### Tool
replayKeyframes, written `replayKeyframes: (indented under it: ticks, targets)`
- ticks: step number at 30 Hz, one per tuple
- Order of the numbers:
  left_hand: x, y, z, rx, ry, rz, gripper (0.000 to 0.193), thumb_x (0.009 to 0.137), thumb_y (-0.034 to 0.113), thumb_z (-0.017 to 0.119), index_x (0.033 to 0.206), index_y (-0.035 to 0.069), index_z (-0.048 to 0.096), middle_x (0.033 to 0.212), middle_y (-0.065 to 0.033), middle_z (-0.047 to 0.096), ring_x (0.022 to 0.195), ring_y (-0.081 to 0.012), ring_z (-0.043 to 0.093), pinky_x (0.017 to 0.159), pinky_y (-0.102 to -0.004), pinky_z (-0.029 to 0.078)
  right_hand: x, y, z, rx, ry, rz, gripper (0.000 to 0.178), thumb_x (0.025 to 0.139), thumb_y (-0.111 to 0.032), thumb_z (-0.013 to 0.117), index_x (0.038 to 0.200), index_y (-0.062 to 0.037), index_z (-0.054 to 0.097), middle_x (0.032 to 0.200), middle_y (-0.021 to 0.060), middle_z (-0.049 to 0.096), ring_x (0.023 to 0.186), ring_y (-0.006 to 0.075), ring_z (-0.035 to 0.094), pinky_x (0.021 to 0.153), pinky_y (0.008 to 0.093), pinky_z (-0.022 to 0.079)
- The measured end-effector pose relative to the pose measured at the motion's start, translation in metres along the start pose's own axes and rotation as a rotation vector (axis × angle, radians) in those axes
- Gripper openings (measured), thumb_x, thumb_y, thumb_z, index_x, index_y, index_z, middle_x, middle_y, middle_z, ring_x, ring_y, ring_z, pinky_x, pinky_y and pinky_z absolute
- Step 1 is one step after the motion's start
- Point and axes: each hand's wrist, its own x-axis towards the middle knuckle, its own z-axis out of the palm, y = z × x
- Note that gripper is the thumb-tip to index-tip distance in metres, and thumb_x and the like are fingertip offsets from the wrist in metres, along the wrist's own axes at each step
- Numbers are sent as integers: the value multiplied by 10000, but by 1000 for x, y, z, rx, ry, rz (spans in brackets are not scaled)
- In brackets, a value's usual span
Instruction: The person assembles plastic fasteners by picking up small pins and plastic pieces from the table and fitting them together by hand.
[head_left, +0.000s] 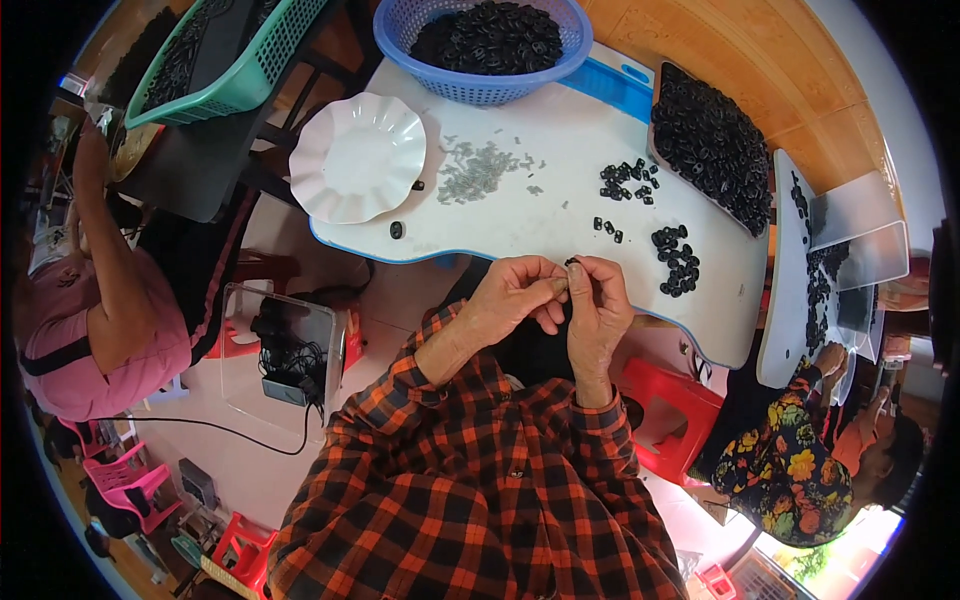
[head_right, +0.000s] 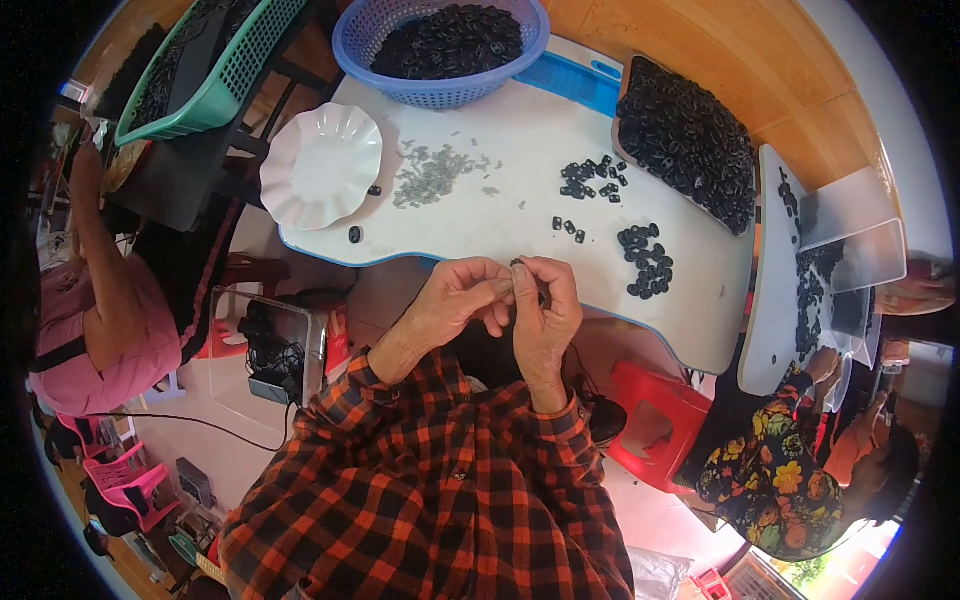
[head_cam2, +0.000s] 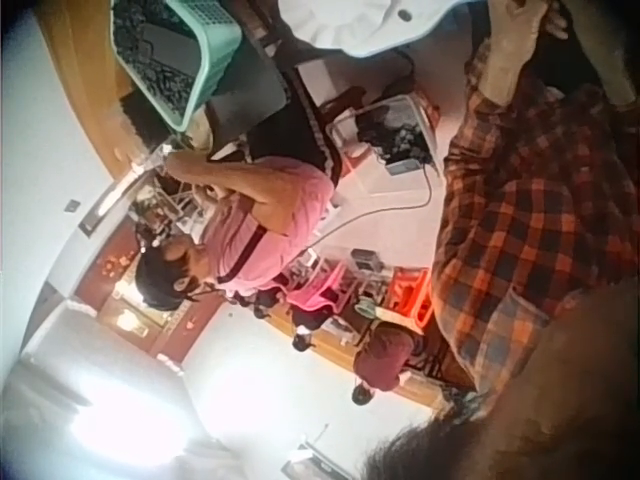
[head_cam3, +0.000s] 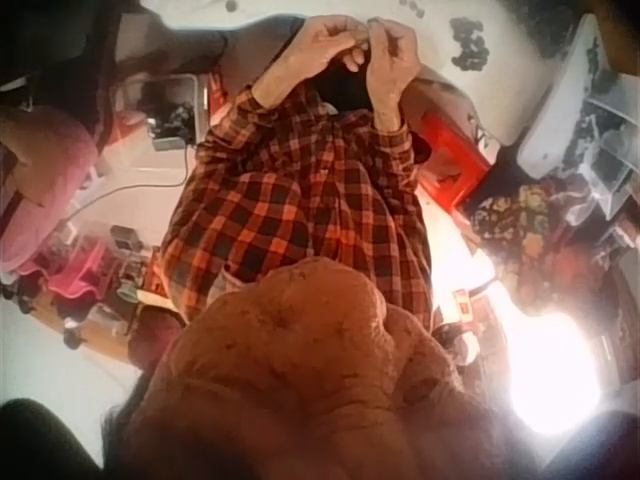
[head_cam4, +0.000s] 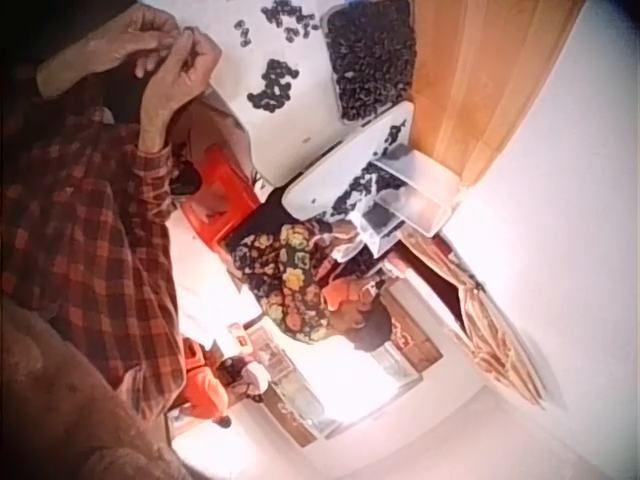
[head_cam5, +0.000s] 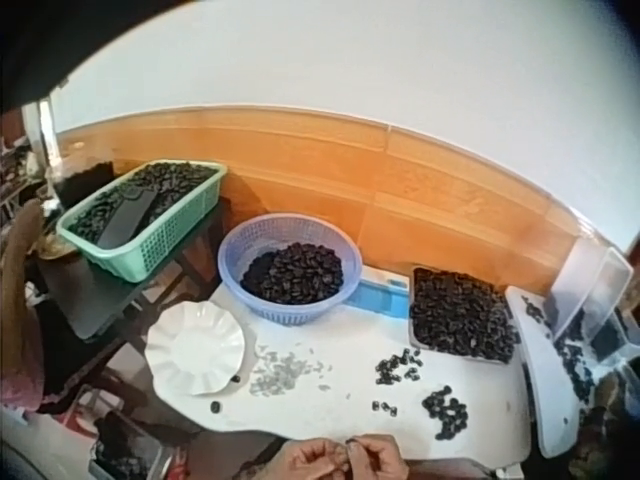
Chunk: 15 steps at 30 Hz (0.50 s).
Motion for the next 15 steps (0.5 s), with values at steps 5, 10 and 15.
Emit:
replayKeyframes:
  ticks: [5, 10, 15]
  targets:
    - [0, -5, 4, -139, -22, 17, 167, 892, 60, 585, 1005, -63, 582, 830, -85, 622, 678, -136, 637, 597, -252, 572, -1, 0, 1, -56, 61, -36, 62, 876, -19, 596, 935, -2, 586, 890, 29, 568, 744, 72, 532, 672, 201, 446]
    - [1, -8, 4, -105, -47, 115, 155, 874, 4, 589, 1008, -74, 582, 857, -103, 634, 713, -152, 648, 617, -263, 579, -4, -3, 0, -29, 88, 49, 72, 882, -57, 606, 934, -12, 585, 873, 4, 571, 717, 50, 504, 641, 187, 429]
    - [0, -9, 11, 13, 4, 182, 139, 884, 15, 583, 991, -75, 584, 833, -95, 631, 693, -128, 634, 592, -245, 560, -4, -6, 1, 42, 105, 100, 76, 886, -79, 611, 934, -24, 587, 814, -21, 571, 663, 24, 472, 584, 165, 405]
